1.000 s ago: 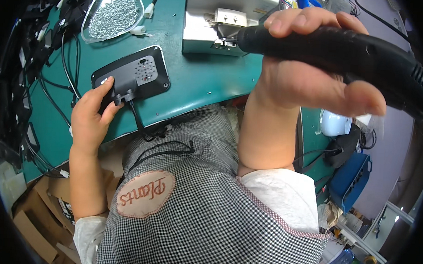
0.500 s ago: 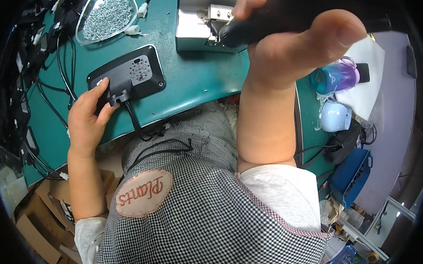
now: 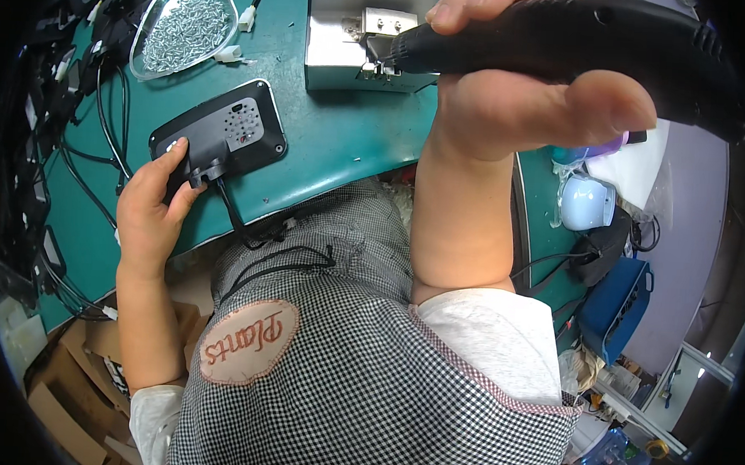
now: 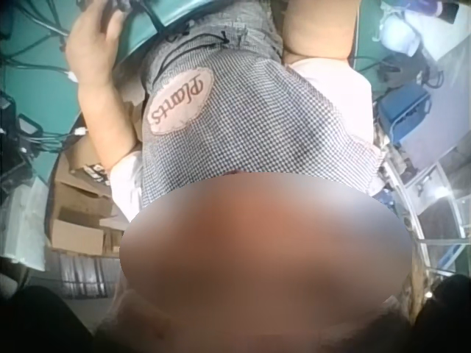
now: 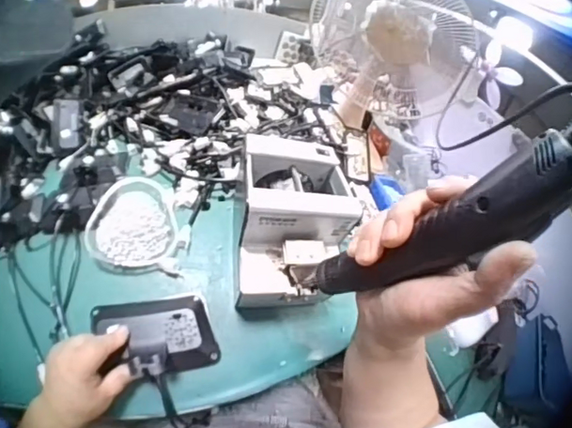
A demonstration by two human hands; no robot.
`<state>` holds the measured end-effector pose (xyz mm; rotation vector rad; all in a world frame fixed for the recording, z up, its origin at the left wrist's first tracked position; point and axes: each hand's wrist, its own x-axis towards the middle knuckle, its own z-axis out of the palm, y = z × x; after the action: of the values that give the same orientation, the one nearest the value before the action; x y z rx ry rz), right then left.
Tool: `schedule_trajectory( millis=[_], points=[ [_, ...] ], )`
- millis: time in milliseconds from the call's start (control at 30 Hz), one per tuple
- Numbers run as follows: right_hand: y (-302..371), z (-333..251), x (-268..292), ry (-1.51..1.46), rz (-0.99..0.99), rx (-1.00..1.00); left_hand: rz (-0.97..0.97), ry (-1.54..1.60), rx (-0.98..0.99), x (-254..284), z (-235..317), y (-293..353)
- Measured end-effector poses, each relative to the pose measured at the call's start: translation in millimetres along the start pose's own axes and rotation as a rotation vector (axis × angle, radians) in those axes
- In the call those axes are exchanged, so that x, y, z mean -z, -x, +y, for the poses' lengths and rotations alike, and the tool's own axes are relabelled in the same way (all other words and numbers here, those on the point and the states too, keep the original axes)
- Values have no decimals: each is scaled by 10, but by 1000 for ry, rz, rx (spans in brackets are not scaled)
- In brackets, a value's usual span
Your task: The person uses a handheld electric screwdriver to fasten screws into small black electronic devices on a green workbench. They handle multiple units, picking them up, positioning them, and securing them with screws from a nearby container. The person also briefly interacts with a white box-like device on the table.
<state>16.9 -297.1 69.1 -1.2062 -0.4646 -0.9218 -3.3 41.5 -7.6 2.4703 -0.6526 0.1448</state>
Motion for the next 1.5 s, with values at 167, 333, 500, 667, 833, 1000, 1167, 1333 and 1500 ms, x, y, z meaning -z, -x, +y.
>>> schedule_trajectory(
  millis=[167, 333, 500, 667, 833, 1000, 1167, 1333, 1500],
  points=[
    [-8, 86, 54, 50, -64, 34, 3, 0, -9, 8, -5, -2],
    [-49, 52, 13, 7, -205, -88, 6, 19, -16, 3, -2, -9],
    [139, 11, -124, -272, -347, -284, -6, 3, -4, 18, -22, 25],
    [275, -45, -278, -358, -426, -296, -35, 31, -26, 94, -29, -1],
    [444, 32, -453, -425, -441, -278, -226, -2, 90, 224, -32, -13],
    [545, 173, -487, -389, -482, -213, -214, 61, 129, 230, -22, -11],
    [651, 261, -512, -364, -397, -207, -214, 71, 138, 211, -26, -13],
    [739, 350, -615, -309, -360, -206, -207, 55, 132, 204, -29, 5],
    [741, 369, -647, -333, -500, -191, -208, 54, 119, 202, -33, 18]
  ],
)
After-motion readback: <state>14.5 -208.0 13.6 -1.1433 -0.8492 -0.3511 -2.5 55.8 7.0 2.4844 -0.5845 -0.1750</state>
